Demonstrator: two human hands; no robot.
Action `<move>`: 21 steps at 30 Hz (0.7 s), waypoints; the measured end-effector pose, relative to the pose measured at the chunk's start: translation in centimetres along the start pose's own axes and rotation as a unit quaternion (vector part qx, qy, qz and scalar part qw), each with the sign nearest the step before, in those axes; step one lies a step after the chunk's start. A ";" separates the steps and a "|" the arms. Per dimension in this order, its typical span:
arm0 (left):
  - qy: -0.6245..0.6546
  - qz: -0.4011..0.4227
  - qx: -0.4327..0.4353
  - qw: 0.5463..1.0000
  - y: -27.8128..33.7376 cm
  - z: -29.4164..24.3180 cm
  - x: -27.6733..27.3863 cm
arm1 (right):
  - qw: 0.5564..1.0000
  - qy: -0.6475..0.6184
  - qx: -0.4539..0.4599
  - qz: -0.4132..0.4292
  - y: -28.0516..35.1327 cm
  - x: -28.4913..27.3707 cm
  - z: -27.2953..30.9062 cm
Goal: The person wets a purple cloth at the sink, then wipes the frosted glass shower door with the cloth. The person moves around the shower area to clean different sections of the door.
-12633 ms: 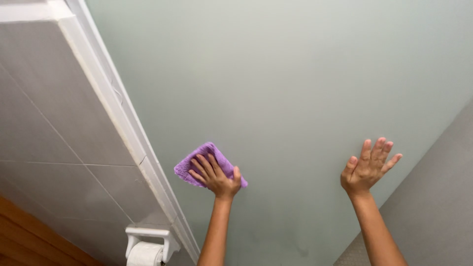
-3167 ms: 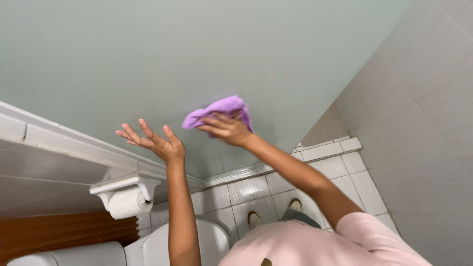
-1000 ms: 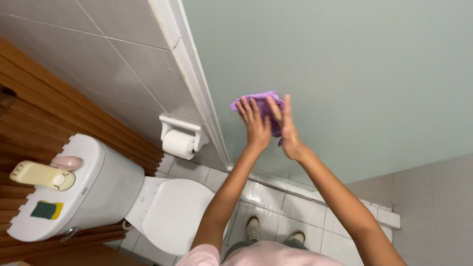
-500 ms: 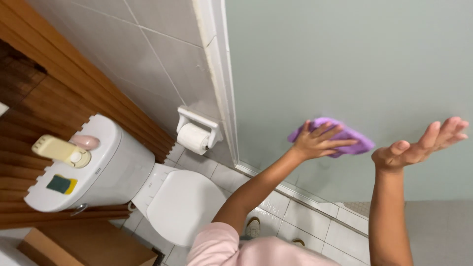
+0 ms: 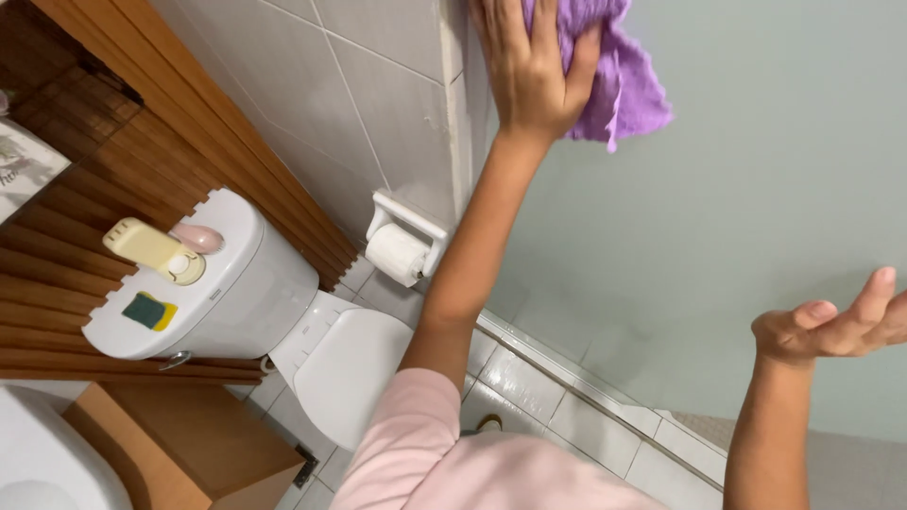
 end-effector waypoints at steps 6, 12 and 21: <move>0.016 -0.009 -0.014 1.000 10.5 4.6 1.9 | 1.000 -0.005 -0.012 -0.012 -0.4 -0.4 0.5; 0.008 0.144 -0.139 0.980 32.1 10.7 7.9 | 0.999 0.020 -0.020 0.013 -0.7 -0.1 0.7; 0.063 -0.041 -0.138 0.988 14.8 -5.2 4.1 | 0.999 0.031 -0.001 0.040 0.7 -0.1 -0.6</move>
Point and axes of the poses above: each hand's wrist, its own y-axis away from the middle knuckle, its own x-axis out of the palm, z = x × y, the point moved 3 cm from there along -y, towards the middle knuckle, and after that the axes turned 10 degrees about z, right-handed, at the moved point
